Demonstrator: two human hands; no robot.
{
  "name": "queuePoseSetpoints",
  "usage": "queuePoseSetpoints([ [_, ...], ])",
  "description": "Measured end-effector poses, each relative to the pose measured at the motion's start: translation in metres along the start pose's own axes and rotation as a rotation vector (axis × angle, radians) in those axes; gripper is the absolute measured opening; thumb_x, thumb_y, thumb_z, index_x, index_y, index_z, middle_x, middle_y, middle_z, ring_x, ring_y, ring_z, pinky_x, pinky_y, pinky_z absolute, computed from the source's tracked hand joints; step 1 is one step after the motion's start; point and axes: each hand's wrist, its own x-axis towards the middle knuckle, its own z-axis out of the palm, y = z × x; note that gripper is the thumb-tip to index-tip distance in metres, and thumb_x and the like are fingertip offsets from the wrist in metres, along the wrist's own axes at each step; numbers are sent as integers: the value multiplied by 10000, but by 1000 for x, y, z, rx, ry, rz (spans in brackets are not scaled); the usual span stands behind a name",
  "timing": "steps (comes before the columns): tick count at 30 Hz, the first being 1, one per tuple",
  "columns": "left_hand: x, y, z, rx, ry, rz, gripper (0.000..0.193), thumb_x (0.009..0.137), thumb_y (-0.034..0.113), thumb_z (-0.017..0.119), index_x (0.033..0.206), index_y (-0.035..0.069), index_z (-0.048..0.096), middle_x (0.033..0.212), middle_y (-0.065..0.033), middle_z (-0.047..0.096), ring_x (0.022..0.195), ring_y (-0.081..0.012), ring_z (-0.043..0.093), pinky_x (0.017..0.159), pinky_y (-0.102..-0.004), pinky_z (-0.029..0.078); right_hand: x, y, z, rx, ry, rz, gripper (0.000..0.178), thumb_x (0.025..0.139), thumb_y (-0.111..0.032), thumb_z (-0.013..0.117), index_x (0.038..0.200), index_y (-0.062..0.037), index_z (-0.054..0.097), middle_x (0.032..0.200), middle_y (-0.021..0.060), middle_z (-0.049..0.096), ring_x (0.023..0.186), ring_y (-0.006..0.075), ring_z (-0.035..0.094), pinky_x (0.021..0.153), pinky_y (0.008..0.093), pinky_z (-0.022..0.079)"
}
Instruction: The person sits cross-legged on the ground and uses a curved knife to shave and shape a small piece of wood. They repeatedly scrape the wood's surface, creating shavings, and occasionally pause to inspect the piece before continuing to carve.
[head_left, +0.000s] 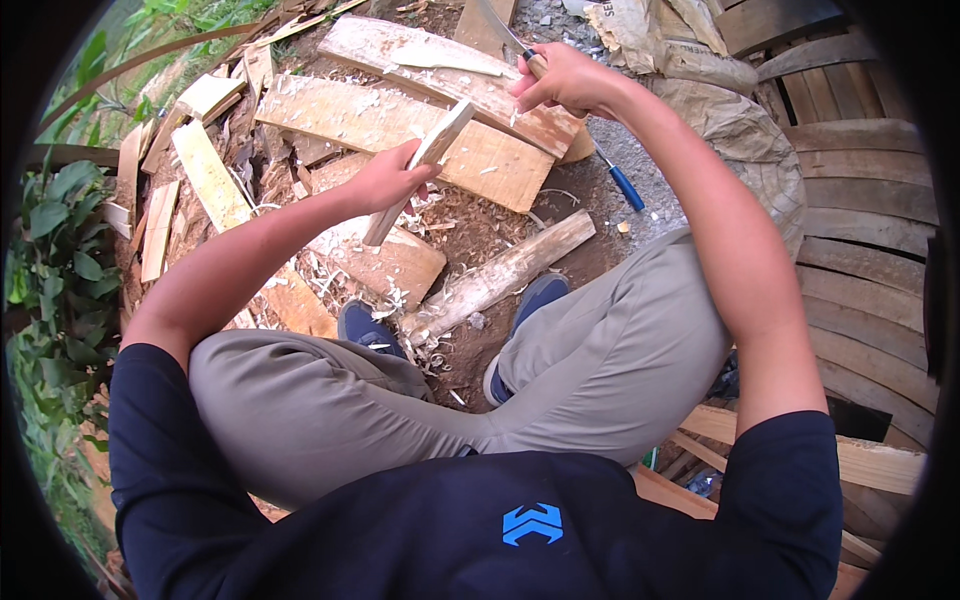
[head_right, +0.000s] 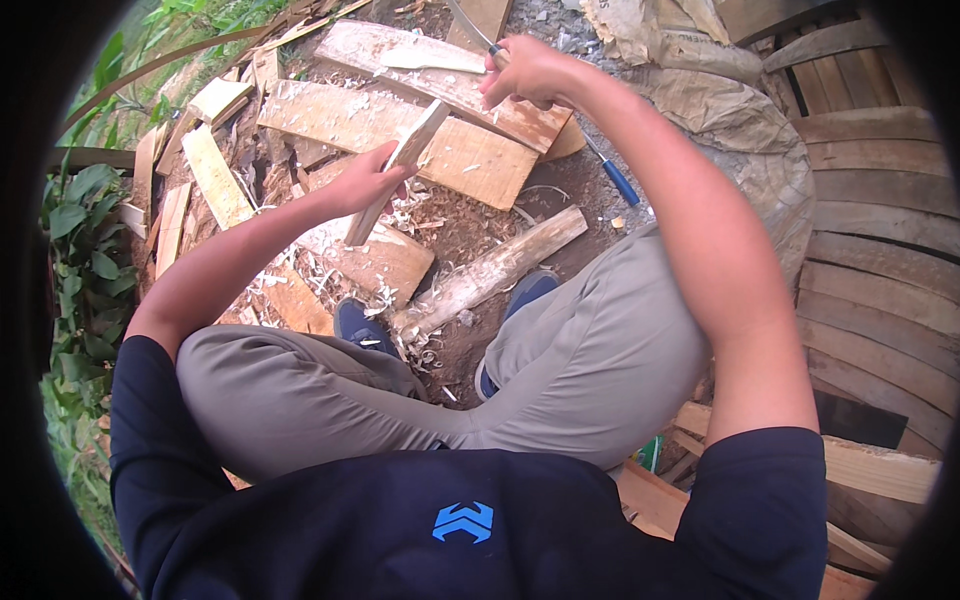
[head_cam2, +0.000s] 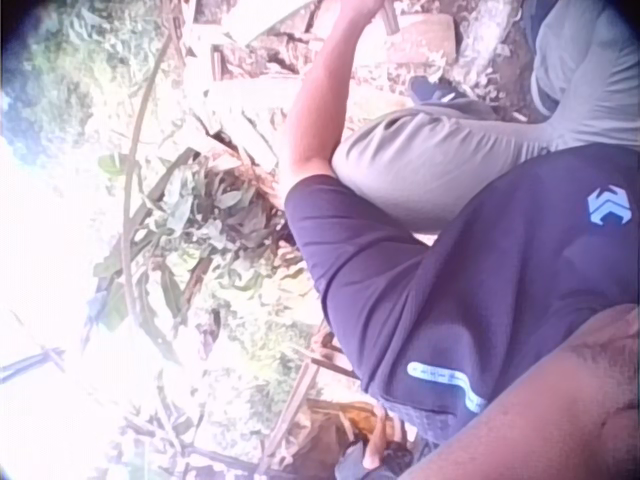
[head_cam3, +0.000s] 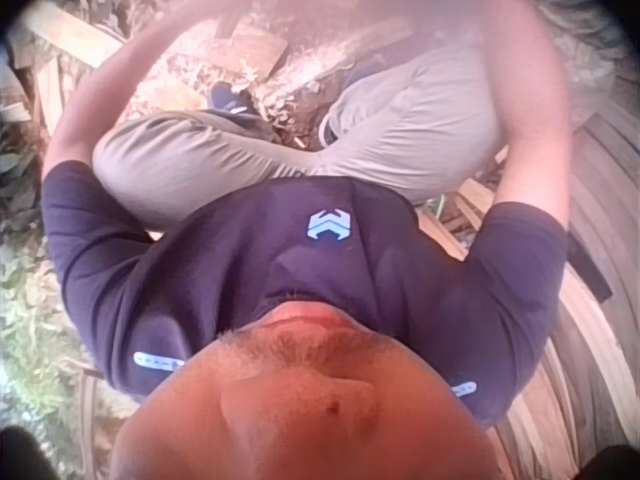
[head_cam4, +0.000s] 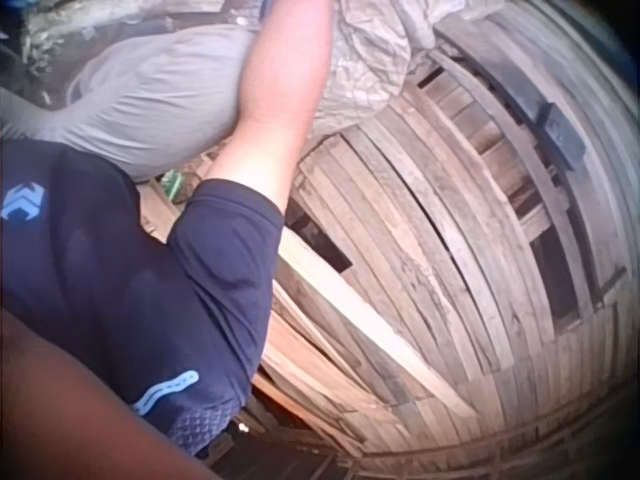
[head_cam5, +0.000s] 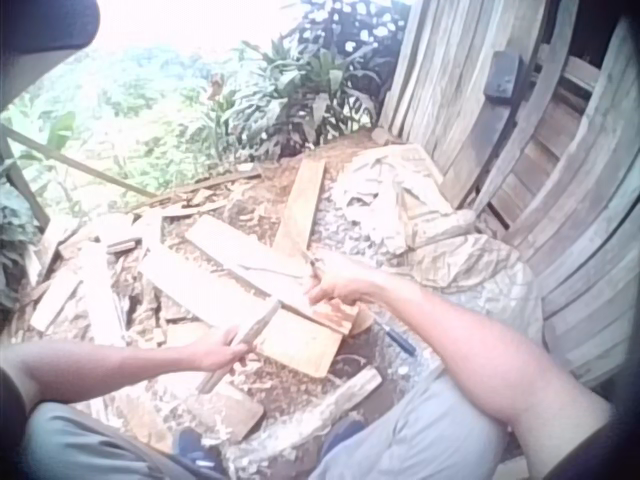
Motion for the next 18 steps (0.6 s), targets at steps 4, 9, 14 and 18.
queuePoseSetpoints([
  [4, 0, -3, 0, -28, -3, 0, 333, 981, 278, 547, 1178, 11, 513, 911, -91, 617, 784, -152, 650, 620, -329, 604, 2, 2, 1, -123, 37, 47, 323, 774, -123, 821, 851, -77, 511, 911, 87, 696, 815, 122, 644, 670, 296, 507],
  [9, 1, -5, 2, -77, -8, 31, 385, 983, 335, 545, 1188, 10, 515, 899, -86, 606, 766, -155, 646, 611, -333, 597, 6, 6, 5, -235, 112, 52, 376, 810, -341, 808, 838, -74, 544, 824, 60, 665, 713, 120, 579, 624, 311, 447],
  [14, 2, -3, -2, -67, -98, 3, 477, 987, 435, 544, 1184, 1, 536, 879, -81, 594, 738, -162, 636, 616, -326, 546, 12, 15, 14, -250, 159, -99, 510, 746, -467, 832, 871, -67, 542, 745, 44, 597, 609, 124, 556, 497, 298, 413],
  [18, 0, -3, 0, -60, -89, 44, 497, 963, 474, 557, 1104, -1, 596, 869, -89, 633, 751, -168, 625, 685, -351, 511, 9, 5, 35, -200, 105, -102, 575, 710, -484, 864, 893, -58, 524, 780, 66, 613, 696, 157, 607, 559, 305, 458],
])
